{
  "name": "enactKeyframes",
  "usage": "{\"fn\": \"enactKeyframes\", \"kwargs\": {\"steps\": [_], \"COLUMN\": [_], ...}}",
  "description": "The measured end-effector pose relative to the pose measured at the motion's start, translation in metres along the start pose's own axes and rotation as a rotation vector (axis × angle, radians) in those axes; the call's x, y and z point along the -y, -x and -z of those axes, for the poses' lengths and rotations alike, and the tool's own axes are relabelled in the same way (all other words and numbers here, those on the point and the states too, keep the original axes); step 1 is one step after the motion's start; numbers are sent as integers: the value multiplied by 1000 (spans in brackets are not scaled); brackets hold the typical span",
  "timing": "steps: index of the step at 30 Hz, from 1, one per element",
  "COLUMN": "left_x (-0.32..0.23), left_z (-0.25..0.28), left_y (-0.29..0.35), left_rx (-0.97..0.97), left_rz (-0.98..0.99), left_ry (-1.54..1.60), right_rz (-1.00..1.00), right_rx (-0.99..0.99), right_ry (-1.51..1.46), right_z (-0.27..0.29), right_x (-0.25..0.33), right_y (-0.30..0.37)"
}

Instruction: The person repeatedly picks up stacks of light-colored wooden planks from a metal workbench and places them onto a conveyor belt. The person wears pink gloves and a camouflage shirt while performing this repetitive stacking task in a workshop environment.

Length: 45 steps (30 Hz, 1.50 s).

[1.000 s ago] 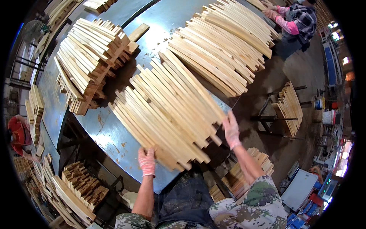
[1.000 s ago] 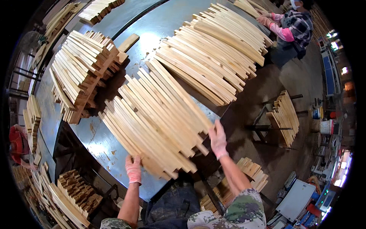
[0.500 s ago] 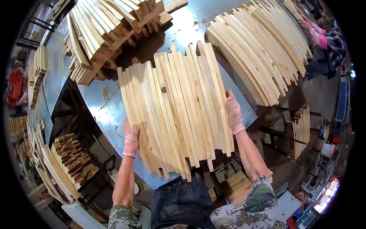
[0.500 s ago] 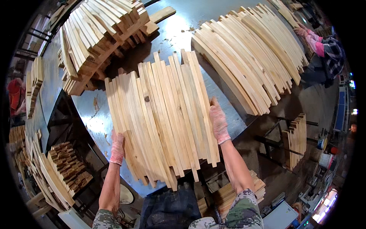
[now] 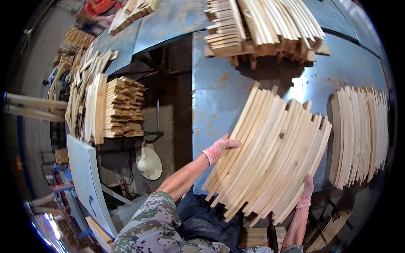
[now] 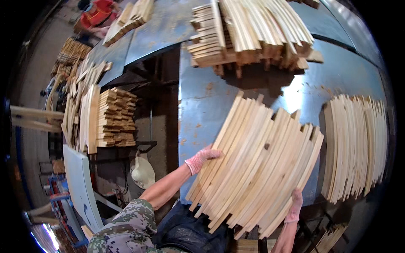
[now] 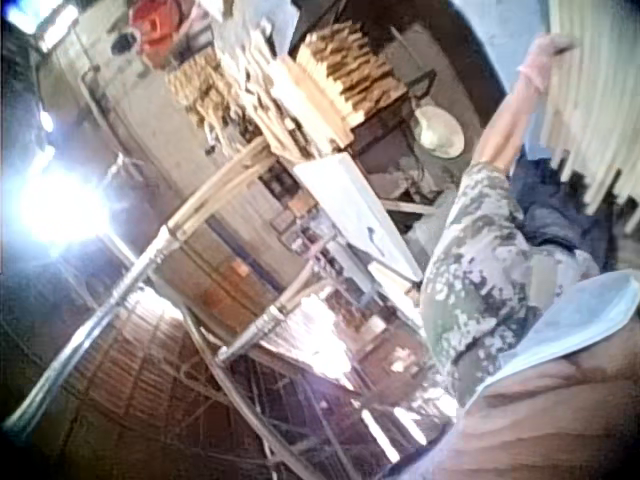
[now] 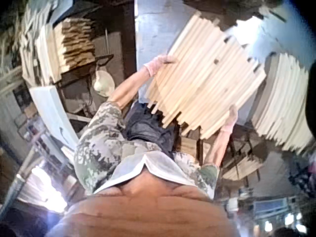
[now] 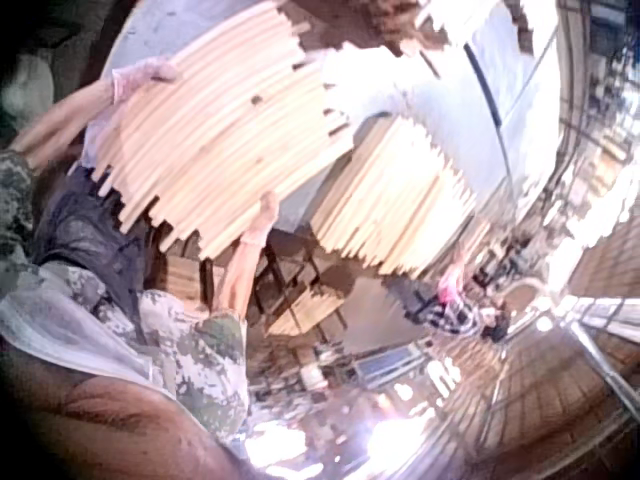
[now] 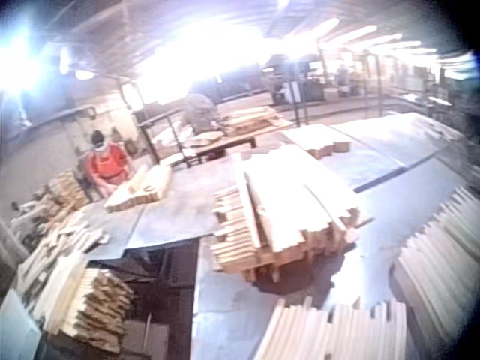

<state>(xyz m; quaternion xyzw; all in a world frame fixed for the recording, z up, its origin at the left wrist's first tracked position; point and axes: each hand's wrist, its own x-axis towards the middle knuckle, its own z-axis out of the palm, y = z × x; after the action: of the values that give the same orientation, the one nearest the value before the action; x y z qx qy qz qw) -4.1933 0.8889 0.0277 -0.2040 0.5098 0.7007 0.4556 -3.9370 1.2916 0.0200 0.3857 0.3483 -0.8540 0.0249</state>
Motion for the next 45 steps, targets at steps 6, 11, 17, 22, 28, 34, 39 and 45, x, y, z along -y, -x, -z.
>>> {"fn": "enactKeyframes", "kwargs": {"steps": [6, 11, 17, 22, 28, 34, 39, 45], "left_x": [28, 18, 9, 32, 43, 114, 188, 224], "left_z": [55, 113, 207, 340, 434, 494, 542, 599], "left_y": [74, 179, 338, 458, 722, 894, 974, 1058], "left_rx": [7, 4, -12, -128, -485, -815, -1116, -1239], "left_rz": [-37, -181, -486, -781, -945, -950, -812, -722], "left_ry": [10, 109, 228, 266, 531, 746, 847, 922], "right_rz": [6, -4, 109, 144, 13, -310, -546, -719], "right_rx": [43, 155, 251, 379, 867, 1272, 1342, 1160], "right_ry": [57, 83, 328, 463, 648, 572, 876, 1052], "right_z": [-67, -118, -255, -411, -656, -847, -947, -990], "right_x": [-26, -58, -81, -135, -230, -410, -578, -727], "right_y": [59, 84, 137, 192, 265, 270, 358, 443]}}
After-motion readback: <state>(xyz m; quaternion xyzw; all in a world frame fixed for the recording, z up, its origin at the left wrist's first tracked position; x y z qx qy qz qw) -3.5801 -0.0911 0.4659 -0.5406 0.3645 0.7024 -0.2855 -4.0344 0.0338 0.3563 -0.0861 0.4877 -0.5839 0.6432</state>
